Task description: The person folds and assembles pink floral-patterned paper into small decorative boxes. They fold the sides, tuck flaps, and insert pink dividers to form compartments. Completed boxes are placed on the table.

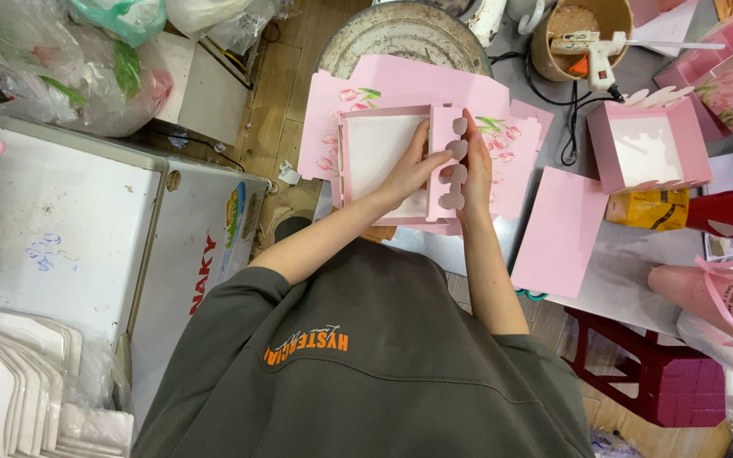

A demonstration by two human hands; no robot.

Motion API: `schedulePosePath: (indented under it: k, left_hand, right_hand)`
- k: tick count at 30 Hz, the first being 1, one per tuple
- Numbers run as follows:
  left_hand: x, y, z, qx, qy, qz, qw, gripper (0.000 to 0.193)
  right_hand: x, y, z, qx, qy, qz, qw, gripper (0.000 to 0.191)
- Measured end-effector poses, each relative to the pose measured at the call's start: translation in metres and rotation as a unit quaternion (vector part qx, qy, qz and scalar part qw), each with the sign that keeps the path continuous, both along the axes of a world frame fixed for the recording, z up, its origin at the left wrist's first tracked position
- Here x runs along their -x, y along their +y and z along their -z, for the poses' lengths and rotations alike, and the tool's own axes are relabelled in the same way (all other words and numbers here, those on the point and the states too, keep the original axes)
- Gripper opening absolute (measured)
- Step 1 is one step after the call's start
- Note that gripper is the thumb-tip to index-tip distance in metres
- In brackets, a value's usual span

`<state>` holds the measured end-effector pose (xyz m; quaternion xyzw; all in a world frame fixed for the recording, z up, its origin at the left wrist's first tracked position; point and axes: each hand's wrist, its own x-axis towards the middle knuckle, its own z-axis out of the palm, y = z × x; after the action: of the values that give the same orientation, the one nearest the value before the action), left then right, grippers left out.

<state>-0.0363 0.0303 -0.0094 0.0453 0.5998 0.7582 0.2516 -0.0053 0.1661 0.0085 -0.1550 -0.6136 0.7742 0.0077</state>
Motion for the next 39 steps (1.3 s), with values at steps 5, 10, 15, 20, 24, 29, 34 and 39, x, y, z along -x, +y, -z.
schedulePosePath:
  k: [5, 10, 15, 20, 24, 29, 34, 39]
  left_hand:
    - [0.008, -0.003, 0.021, -0.025, -0.019, -0.014, 0.999, 0.046]
    - [0.020, -0.012, 0.027, -0.034, -0.048, -0.025, 0.998, 0.043]
    - [0.016, -0.020, -0.008, 0.161, 0.077, -0.012, 0.984, 0.052]
    - [0.019, -0.042, -0.058, 0.392, -0.007, 0.211, 0.895, 0.074]
    - [0.010, -0.059, -0.051, 0.207, -0.049, 0.257, 0.943, 0.102]
    - [-0.014, -0.056, -0.004, 0.050, -0.102, 0.166, 0.980, 0.106]
    - [-0.006, -0.052, 0.003, 0.025, -0.075, 0.161, 0.984, 0.111]
    - [0.006, -0.050, -0.019, -0.010, -0.212, 0.169, 0.963, 0.104]
  right_hand:
    - [0.001, -0.008, 0.000, -0.061, -0.013, -0.037, 0.997, 0.060]
    - [-0.002, -0.016, 0.003, -0.080, 0.013, -0.045, 0.996, 0.065]
    - [-0.012, -0.023, -0.003, -0.072, 0.012, -0.067, 0.995, 0.072]
    - [-0.013, -0.031, 0.000, -0.081, 0.057, -0.058, 0.993, 0.073]
    - [-0.012, -0.034, 0.011, -0.055, 0.065, -0.047, 0.995, 0.075]
    - [-0.014, -0.036, 0.012, -0.094, 0.071, -0.028, 0.993, 0.070]
    - [-0.016, -0.039, -0.011, -0.025, -0.044, -0.046, 0.998, 0.067]
    - [-0.011, -0.041, -0.027, -0.077, -0.013, -0.066, 0.995, 0.066]
